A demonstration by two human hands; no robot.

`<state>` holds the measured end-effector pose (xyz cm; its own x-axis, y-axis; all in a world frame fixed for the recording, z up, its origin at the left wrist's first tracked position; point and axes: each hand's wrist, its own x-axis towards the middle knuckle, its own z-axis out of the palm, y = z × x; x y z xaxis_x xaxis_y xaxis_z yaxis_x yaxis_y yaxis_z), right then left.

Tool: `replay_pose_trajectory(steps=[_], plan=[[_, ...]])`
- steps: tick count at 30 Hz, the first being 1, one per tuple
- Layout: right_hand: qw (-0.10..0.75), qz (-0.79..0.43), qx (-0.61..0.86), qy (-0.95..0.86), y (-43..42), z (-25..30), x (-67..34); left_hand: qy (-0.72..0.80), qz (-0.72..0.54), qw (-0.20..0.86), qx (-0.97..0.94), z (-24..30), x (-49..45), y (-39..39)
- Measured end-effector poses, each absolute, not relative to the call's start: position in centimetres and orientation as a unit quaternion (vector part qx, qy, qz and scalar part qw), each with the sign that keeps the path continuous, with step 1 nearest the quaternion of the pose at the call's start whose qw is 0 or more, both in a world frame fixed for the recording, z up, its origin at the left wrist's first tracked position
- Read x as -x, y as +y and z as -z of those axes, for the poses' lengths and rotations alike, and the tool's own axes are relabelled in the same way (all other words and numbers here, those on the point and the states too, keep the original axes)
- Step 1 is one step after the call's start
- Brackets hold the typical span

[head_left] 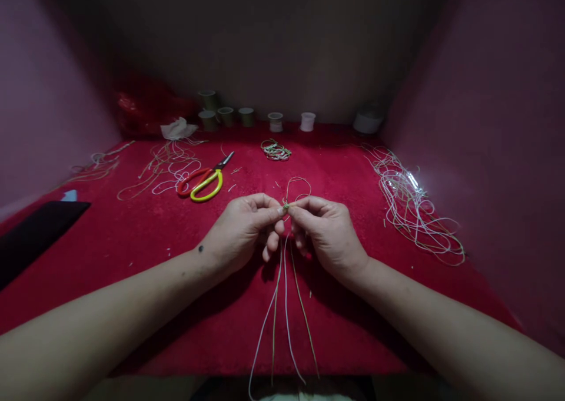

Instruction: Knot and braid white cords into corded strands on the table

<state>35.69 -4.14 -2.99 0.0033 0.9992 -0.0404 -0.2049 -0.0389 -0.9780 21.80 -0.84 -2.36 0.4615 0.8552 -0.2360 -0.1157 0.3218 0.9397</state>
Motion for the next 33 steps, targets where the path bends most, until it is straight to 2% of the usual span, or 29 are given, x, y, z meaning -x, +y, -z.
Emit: replay_pose_trajectory(steps=[10, 16, 24, 30, 33], plan=[[0.517, -0.691, 0.372, -0.341, -3.3, 3.9, -36.2, 0.378, -0.337, 0.717, -0.479, 2.2, -21.8, -1.1], [0.517, -0.731, 0.317, -0.313, -3.4, 4.0, -36.1, 0.383, -0.359, 0.675, -0.519, 2.1, -22.0, -1.8], [0.521, -0.741, 0.307, -0.292, -3.6, 4.1, -35.7, 0.41, -0.371, 0.608, -0.569, 2.0, -22.1, -2.3], [0.539, -0.733, 0.303, -0.283, -3.3, 4.0, -35.7, 0.387, -0.363, 0.6, -0.599, 2.0, -22.0, -1.9], [0.535, -0.723, 0.318, -0.299, -3.3, 4.0, -35.9, 0.403, -0.382, 0.551, -0.623, 1.5, -21.6, -1.5]])
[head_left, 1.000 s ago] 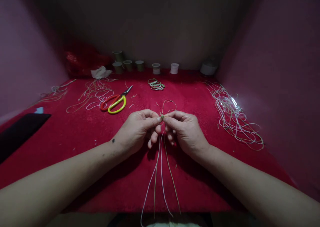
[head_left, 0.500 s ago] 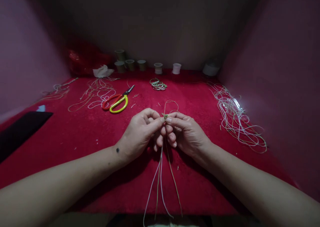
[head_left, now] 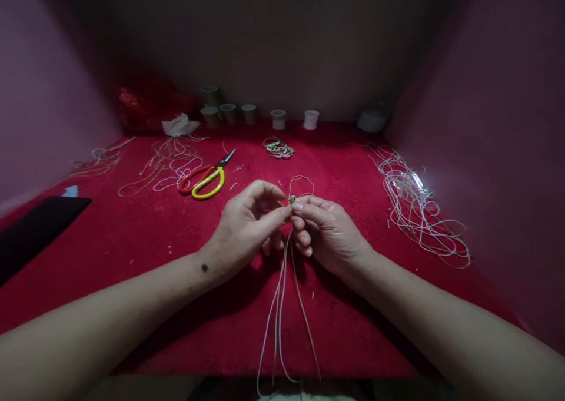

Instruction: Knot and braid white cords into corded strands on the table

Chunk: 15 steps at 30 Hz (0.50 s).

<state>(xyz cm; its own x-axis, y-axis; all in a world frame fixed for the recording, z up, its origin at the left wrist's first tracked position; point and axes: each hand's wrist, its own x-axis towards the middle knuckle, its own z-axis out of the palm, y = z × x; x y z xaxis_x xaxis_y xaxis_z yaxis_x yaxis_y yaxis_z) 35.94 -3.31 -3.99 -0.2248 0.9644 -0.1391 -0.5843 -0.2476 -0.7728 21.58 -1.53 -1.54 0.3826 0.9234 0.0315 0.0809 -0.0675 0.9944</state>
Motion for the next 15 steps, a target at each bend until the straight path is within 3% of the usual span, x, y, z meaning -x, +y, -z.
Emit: replay_pose_trajectory(steps=[4, 9, 15], plan=[[0.511, -0.727, 0.327, -0.322, -3.4, 3.9, -36.1, 0.412, -0.384, 0.493, -0.663, 0.8, -20.8, -0.8], [0.468, -0.746, 0.319, -0.35, -3.3, 3.9, -36.3, 0.392, -0.296, 0.544, -0.68, 0.3, -20.2, -0.1], [0.438, -0.758, 0.321, -0.362, -3.3, 3.7, -36.5, 0.405, -0.281, 0.602, -0.627, 0.7, -20.1, 0.1]])
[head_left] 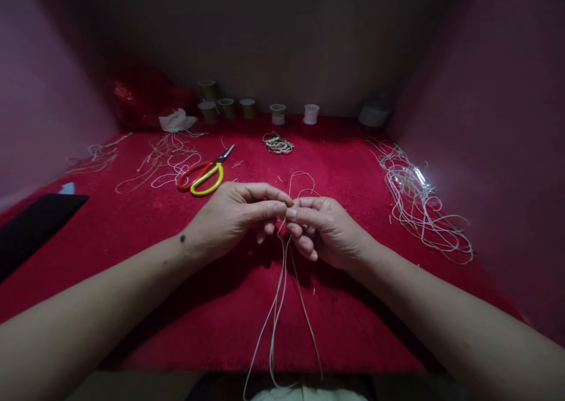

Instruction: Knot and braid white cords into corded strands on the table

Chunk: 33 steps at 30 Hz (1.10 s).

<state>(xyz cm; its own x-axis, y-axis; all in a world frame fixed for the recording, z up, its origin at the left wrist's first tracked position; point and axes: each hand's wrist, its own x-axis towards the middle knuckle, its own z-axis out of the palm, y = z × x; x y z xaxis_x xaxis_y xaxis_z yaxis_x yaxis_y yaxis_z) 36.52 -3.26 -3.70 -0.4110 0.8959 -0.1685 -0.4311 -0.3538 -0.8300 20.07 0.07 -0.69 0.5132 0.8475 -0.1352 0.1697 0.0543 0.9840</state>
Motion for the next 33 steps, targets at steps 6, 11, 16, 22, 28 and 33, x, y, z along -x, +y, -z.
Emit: replay_pose_trajectory(steps=[6, 11, 16, 22, 28, 33], plan=[[0.45, -0.755, 0.306, -0.366, -3.27, 3.74, -36.59, 0.389, -0.311, 0.632, -0.594, 1.09, -20.34, 0.1], [0.458, -0.743, 0.313, -0.375, -3.23, 3.71, -36.49, 0.386, -0.323, 0.66, -0.558, 1.43, -20.4, 0.32], [0.465, -0.728, 0.325, -0.386, -3.34, 3.64, -36.44, 0.387, -0.324, 0.683, -0.528, 1.68, -20.42, 0.52], [0.474, -0.7, 0.355, -0.399, -3.56, 3.64, -36.42, 0.405, -0.327, 0.666, -0.534, 1.61, -20.53, 0.43], [0.492, -0.686, 0.366, -0.39, -3.75, 3.36, -36.18, 0.402, -0.33, 0.657, -0.545, 1.61, -20.6, 0.37], [0.498, -0.678, 0.367, -0.396, -3.94, 3.2, -36.06, 0.408, -0.333, 0.639, -0.561, 1.6, -20.61, 0.26]])
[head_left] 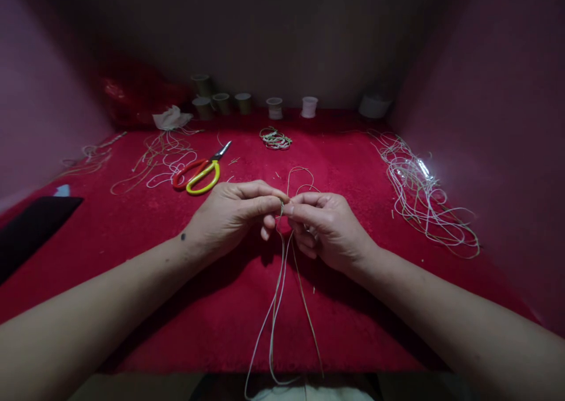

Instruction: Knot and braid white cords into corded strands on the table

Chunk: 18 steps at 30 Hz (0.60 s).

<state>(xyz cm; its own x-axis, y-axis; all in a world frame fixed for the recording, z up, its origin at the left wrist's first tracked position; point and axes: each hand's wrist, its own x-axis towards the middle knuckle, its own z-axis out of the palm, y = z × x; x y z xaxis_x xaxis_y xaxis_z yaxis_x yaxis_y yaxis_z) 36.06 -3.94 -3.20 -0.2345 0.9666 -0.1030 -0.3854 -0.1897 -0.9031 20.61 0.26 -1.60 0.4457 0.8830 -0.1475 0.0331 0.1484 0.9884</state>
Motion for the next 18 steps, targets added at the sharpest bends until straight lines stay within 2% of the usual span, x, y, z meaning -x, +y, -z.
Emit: replay_pose_trajectory(steps=[11, 18], plan=[[0.451, -0.762, 0.349, -0.306, -3.7, 3.18, -36.3, 0.413, -0.323, 0.622, -0.581, 1.6, -20.49, 0.23], [0.392, -0.812, 0.317, -0.295, -3.23, 3.23, -36.83, 0.411, -0.31, 0.642, -0.568, 1.68, -20.52, 0.42]])
